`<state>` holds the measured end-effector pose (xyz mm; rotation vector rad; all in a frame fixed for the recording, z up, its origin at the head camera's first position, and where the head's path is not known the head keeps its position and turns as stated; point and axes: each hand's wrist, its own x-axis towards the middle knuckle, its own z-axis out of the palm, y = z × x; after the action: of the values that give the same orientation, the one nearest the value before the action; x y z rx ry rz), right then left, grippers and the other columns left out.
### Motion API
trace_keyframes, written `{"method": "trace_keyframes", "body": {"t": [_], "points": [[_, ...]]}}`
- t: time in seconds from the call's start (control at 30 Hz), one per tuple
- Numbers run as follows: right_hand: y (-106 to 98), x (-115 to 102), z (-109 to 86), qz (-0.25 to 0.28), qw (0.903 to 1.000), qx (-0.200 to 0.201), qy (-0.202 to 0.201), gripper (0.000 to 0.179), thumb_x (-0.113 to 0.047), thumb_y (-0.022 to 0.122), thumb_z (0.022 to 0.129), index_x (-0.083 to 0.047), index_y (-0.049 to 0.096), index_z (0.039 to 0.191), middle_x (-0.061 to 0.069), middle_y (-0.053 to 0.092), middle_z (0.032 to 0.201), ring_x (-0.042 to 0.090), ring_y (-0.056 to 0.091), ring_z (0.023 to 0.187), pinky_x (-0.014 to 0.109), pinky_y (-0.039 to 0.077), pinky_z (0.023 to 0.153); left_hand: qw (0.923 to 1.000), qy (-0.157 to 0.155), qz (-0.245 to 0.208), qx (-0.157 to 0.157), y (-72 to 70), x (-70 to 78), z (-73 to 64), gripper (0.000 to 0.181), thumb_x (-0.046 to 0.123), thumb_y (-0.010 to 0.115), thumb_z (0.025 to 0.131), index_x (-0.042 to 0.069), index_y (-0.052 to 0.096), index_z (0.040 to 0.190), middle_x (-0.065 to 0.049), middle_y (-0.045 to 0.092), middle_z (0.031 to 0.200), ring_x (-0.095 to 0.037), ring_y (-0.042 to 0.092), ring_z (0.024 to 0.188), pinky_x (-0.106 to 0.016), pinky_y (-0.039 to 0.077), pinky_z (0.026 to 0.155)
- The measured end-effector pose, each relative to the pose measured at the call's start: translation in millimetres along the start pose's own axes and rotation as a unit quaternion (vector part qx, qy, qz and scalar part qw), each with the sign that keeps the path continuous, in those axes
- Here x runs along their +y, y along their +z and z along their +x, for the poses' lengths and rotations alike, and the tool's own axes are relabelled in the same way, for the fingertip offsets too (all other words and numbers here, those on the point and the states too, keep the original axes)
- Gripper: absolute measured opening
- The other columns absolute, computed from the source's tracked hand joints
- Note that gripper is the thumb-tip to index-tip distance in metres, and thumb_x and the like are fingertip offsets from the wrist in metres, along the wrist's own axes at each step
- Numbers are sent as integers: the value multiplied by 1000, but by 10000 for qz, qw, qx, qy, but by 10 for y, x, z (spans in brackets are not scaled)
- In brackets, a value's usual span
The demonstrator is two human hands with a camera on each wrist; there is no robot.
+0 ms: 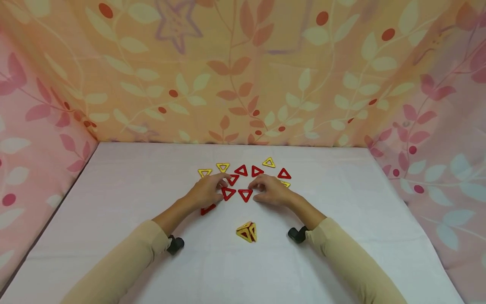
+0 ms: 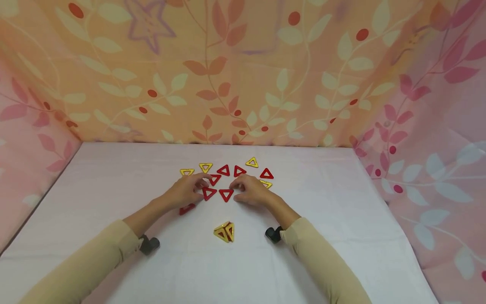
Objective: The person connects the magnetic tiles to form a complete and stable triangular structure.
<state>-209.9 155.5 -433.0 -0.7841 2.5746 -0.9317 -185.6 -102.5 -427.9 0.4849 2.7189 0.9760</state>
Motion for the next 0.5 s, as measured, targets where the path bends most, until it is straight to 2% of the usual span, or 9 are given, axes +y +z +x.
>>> {"method": "trace_keyframes", "body": {"t": [0.5], "points": [[12,-29,3,-255,9996,74,-29,25,-12,77,86,-12,70,110,-1,61,101,16,51,90,31,46,79,9999,121,70,95,45,52,-13,57,4,79,83,12,57,136,0,68,100,-17,62,93,-33,56,85]]}}
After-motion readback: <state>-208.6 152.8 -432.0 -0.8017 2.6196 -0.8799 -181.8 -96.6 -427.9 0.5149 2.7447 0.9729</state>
